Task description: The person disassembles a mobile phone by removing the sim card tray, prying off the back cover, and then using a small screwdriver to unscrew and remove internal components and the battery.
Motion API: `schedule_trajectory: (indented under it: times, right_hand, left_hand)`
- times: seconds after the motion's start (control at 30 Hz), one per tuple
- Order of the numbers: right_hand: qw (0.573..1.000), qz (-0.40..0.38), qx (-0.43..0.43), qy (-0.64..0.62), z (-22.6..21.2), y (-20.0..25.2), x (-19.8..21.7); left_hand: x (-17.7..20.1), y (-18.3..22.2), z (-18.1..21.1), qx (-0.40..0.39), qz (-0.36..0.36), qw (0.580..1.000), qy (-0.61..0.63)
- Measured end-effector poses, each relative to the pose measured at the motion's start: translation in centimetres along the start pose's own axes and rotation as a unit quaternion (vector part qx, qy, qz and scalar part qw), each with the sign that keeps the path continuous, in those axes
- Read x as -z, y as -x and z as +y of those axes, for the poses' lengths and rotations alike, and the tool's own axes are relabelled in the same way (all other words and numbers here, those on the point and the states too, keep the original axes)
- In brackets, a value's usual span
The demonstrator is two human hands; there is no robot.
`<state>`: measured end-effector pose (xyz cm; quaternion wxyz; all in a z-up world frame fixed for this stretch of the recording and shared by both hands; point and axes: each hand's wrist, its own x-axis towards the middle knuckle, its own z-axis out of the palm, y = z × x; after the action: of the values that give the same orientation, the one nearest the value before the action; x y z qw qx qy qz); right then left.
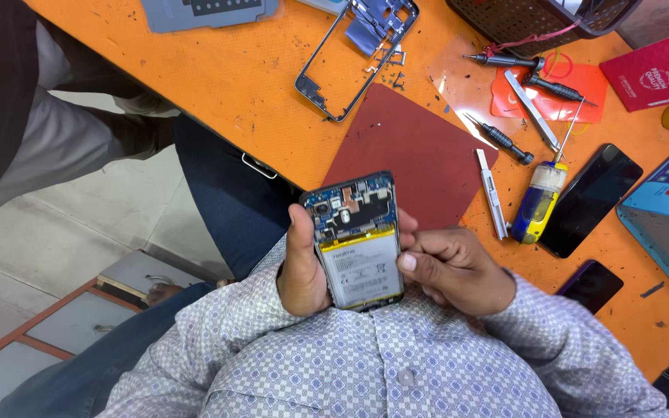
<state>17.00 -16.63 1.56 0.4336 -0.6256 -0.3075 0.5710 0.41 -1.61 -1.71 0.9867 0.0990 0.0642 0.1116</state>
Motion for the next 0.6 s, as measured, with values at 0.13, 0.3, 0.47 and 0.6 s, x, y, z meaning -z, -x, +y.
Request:
schedule_trajectory:
  times: [0.13, 0.3, 0.47, 0.6]
  right_hand:
    - [0.862, 0.021, 0.264, 0.432, -4.7, -0.7, 2.0]
    - [0.598, 0.000, 0.364, 0.714, -11.3, -0.9, 3.6]
    - [0.586, -0.019, 0.478, 0.654, -10.5, -4.0, 3.4]
    - [0.880, 0.102, 0.304, 0.350, -6.4, -3.5, 2.8]
  left_hand:
    - [-1.1, -1.0, 3.1, 0.040, -0.061, 0.995, -0.065]
    - [-1.0, -3.6, 6.4, 0.203, -0.044, 0.955, -0.212]
    - [2.1, -6.1, 3.1, 0.239, -0.052, 0.925, -0.291]
    - [2.9, -6.5, 1.4, 0.144, -0.001, 0.966, -0.214]
